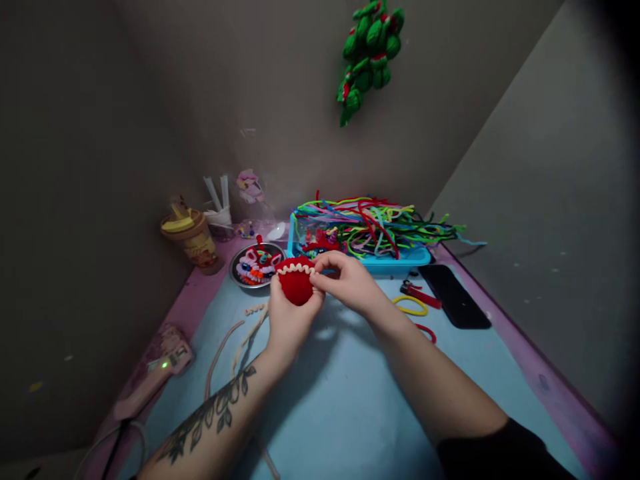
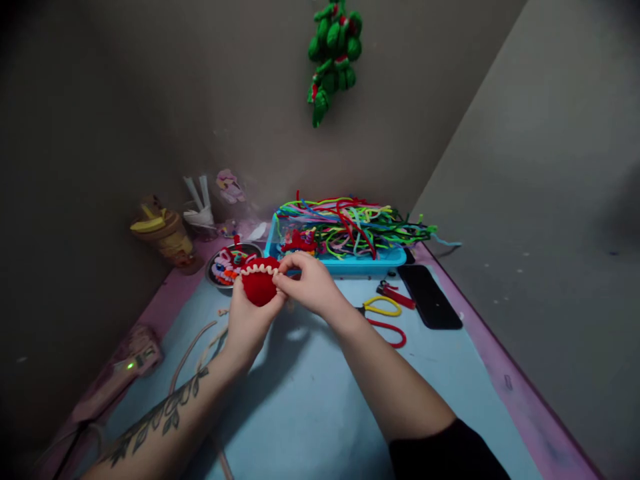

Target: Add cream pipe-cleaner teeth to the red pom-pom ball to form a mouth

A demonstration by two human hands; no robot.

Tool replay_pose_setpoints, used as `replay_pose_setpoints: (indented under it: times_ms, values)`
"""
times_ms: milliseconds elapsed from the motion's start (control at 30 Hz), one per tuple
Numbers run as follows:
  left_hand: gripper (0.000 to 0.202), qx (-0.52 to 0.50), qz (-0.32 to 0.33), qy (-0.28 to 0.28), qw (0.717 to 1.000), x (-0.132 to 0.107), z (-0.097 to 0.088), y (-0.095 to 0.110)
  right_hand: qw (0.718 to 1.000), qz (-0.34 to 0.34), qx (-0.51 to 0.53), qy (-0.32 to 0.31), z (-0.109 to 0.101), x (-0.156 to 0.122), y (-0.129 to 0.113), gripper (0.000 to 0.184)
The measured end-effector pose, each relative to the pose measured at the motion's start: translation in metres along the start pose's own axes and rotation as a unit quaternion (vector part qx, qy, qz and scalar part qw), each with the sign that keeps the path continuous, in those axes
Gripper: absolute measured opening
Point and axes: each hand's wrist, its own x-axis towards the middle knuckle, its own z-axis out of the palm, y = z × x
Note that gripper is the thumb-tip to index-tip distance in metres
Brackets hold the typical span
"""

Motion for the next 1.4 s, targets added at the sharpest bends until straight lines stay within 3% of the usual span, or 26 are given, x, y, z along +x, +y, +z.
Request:
replay_pose_setpoints:
  times_ms: [300, 500, 700, 867, 1033, 1233, 1400]
  values:
    - [0.048, 0.016, -0.017, 0.024, 0.999, 0.002, -0.001, -0.001, 0.999, 0.039, 0.015, -0.009, 0.007, 0.000, 0.002, 0.011]
    - [0.052, 0.022, -0.013, 0.025, 0.999, 0.002, -0.001, -0.003, 0.998, -0.007, -0.041, 0.040, 0.008, -0.001, -0.001, 0.009]
    - [0.053, 0.037, -0.012, 0.018, 0.999, 0.002, -0.004, -0.007, 0.999, 0.034, 0.018, 0.035, 0.012, 0.002, 0.005, 0.014]
    - [0.052, 0.072, -0.005, 0.023, 0.997, 0.004, -0.005, -0.009, 0.998, -0.024, 0.002, 0.051, 0.010, 0.000, 0.002, 0.008]
    - [0.049, 0.063, 0.004, -0.009, 0.998, -0.002, 0.001, -0.004, 0.990, -0.097, -0.079, 0.068, 0.009, -0.004, -0.004, 0.006]
    - [0.043, 0.141, 0.029, -0.002, 0.990, -0.008, 0.002, -0.005, 0.995, -0.033, -0.047, 0.079, 0.012, 0.000, 0.008, 0.008]
    - [0.047, 0.101, -0.012, 0.009, 0.995, -0.001, -0.003, -0.009, 0.997, -0.021, -0.021, 0.065, 0.012, 0.001, 0.010, 0.011]
